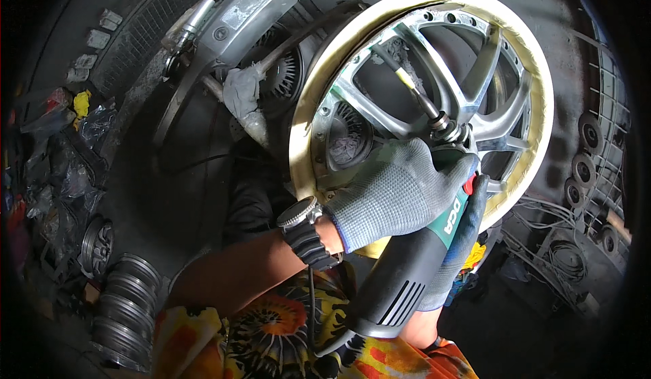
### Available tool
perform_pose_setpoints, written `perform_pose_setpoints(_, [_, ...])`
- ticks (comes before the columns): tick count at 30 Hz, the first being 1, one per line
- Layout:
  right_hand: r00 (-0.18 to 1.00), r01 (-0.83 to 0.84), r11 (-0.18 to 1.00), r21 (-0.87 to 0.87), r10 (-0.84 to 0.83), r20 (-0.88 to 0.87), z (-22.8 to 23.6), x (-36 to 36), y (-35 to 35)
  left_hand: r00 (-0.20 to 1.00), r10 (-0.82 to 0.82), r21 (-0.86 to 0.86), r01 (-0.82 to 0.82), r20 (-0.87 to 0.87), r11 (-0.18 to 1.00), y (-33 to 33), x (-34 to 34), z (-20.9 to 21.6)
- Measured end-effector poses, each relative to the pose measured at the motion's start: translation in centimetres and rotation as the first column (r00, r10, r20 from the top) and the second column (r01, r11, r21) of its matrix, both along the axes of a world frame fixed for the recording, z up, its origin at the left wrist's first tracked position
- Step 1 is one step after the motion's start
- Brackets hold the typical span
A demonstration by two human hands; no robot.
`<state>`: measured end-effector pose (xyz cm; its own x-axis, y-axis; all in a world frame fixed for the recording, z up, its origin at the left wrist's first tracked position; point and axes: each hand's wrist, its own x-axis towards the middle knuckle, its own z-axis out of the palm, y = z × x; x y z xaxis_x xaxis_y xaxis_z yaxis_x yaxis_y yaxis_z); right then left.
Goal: The person uses an angle grinder and a die grinder to sand and smooth the surface of a silver car wheel rim mounted on a stand.
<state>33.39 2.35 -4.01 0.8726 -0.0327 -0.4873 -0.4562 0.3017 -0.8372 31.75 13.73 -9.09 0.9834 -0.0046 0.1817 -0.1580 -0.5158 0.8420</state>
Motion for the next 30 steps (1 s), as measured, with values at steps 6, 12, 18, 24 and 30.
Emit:
perform_pose_setpoints(6, [0.999,-0.032,0.996,0.089,0.032,-0.006,0.7,0.3,-1.0,1.0,-0.024,-0.017,0.024,-0.002,1.0,-0.5,0.7,0.6])
perform_pose_setpoints(12, [0.999,-0.029,0.993,-0.112,0.031,0.015,-0.1,0.0,-1.9,0.997,0.062,-0.134,-0.069,-0.054,0.989,-1.5,-0.6,-0.2])
perform_pose_setpoints(18, [0.999,-0.045,0.996,0.082,0.046,-0.001,0.7,0.6,-0.7,0.996,-0.057,-0.095,0.05,-0.076,0.994,-0.2,1.3,0.8])
perform_pose_setpoints(24, [0.995,-0.099,0.994,-0.055,0.098,-0.015,0.0,0.4,-1.5,0.993,0.066,-0.265,-0.089,-0.093,0.96,-0.7,-0.4,0.1])
perform_pose_setpoints(30, [0.999,0.04,0.999,0.01,-0.04,-0.017,1.0,0.8,-0.8,0.998,-0.026,-0.217,0.011,-0.064,0.976,-1.5,1.5,-0.1])
